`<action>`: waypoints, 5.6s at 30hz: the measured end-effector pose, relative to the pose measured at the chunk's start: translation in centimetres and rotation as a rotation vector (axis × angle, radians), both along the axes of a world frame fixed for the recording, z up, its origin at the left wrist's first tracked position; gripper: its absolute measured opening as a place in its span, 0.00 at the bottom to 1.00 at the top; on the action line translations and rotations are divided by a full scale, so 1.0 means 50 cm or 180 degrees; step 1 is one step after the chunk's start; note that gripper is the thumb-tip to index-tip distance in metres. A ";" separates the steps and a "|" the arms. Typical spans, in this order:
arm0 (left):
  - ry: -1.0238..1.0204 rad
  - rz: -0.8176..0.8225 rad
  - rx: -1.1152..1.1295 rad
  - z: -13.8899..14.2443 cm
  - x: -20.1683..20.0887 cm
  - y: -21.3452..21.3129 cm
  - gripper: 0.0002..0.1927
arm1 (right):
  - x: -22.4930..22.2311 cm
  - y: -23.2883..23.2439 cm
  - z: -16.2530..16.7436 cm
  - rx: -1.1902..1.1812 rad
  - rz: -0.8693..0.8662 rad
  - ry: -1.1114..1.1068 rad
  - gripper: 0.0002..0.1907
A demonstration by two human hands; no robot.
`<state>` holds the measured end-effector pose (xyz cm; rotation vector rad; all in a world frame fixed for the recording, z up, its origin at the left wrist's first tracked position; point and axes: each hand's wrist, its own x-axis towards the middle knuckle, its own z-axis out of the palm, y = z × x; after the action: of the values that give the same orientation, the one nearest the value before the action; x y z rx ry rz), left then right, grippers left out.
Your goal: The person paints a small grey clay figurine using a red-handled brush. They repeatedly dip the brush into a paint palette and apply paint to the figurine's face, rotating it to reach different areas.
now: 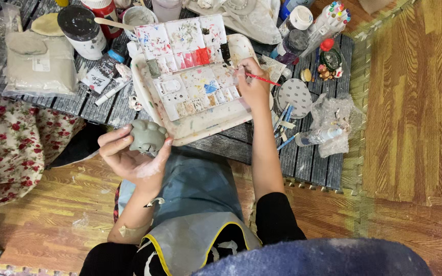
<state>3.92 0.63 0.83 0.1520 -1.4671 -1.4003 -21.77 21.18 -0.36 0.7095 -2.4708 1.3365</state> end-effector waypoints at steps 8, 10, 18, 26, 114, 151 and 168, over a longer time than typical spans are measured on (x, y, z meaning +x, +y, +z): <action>0.0119 -0.0184 0.0140 0.000 0.000 0.000 0.39 | 0.000 0.002 0.000 -0.0014 -0.0044 0.0128 0.00; 0.0052 -0.0092 0.0068 0.000 0.001 0.000 0.39 | -0.001 0.004 0.000 0.0042 -0.0060 0.0156 0.01; 0.0020 -0.0005 0.0019 -0.003 0.000 -0.001 0.39 | 0.005 0.005 0.003 0.0155 0.0098 -0.0053 0.06; -0.0024 -0.0054 0.0003 -0.004 0.002 -0.001 0.39 | 0.003 0.010 0.001 0.0289 0.0218 0.0334 0.08; 0.0359 -0.0104 -0.0202 -0.029 -0.038 0.080 0.30 | 0.446 -0.137 0.066 -0.2117 0.1233 -0.0100 0.17; 0.0385 -0.0325 -0.0152 -0.030 -0.030 0.080 0.31 | 0.448 -0.128 0.071 -0.1831 0.1205 0.0059 0.15; 0.0455 -0.0248 -0.0188 -0.034 -0.037 0.081 0.29 | 0.448 -0.126 0.066 -0.1883 0.1191 0.0046 0.16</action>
<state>2.06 4.69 -0.87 -0.0424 -1.4063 -1.3989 0.63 14.89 2.93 1.0346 -1.8165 2.0491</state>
